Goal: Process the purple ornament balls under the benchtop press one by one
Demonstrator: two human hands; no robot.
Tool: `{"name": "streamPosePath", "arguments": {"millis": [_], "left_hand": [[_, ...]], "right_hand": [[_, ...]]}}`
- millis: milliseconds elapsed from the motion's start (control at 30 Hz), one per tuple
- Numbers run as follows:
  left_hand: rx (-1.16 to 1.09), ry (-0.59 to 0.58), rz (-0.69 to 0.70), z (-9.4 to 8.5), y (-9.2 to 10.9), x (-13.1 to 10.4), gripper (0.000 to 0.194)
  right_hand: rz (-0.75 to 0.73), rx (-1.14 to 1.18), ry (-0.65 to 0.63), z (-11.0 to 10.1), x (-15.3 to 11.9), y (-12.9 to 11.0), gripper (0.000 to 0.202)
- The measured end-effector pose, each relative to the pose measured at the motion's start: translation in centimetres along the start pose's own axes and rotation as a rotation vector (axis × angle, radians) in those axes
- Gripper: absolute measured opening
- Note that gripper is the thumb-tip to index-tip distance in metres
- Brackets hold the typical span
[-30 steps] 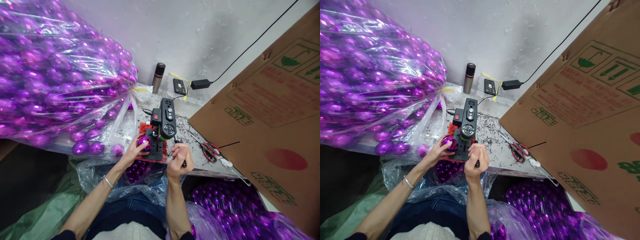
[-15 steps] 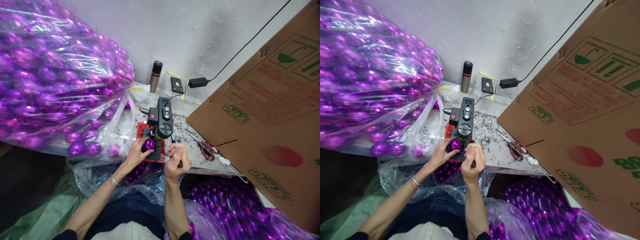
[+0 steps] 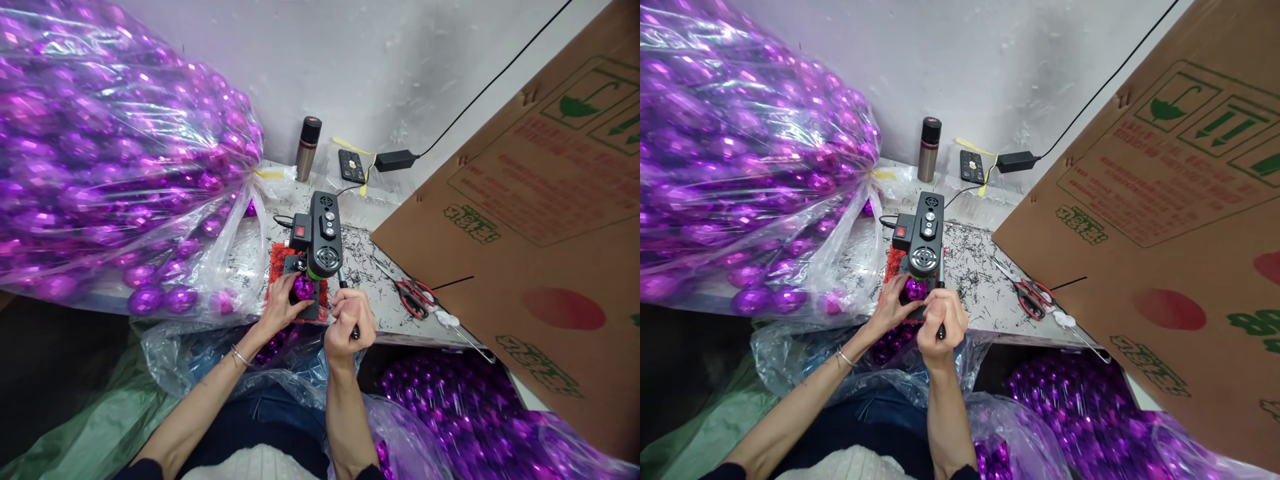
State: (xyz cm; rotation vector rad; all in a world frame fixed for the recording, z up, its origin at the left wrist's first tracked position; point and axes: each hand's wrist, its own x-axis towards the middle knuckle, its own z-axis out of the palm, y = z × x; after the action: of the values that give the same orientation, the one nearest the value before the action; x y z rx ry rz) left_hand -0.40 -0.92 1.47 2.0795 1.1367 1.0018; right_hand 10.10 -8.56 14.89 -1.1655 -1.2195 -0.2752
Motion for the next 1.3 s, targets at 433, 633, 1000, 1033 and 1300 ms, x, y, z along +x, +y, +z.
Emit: {"name": "streamPosePath", "arguments": {"millis": [433,633,1000,1033,1300], "left_hand": [[0.072,0.023,0.065,0.0,-0.2,0.0,0.058],[0.066,0.036,0.081,0.1,-0.4,0.0,0.058],[0.037,-0.015,0.043,-0.1,-0.1,0.3,0.055],[0.032,-0.017,0.043,-0.1,-0.1,0.3,0.055],[-0.016,-0.026,0.047,-0.1,0.1,0.7,0.057]], "right_hand": [[-0.08,0.038,0.076,1.2,-5.2,3.8,0.036],[-0.076,0.061,0.08,1.5,-5.8,4.3,0.037],[-0.04,0.116,0.061,1.5,-6.0,4.4,0.039],[-0.04,0.112,0.062,1.5,-6.1,4.5,0.039],[-0.008,0.118,0.092,1.3,-4.3,3.3,0.038]]}}
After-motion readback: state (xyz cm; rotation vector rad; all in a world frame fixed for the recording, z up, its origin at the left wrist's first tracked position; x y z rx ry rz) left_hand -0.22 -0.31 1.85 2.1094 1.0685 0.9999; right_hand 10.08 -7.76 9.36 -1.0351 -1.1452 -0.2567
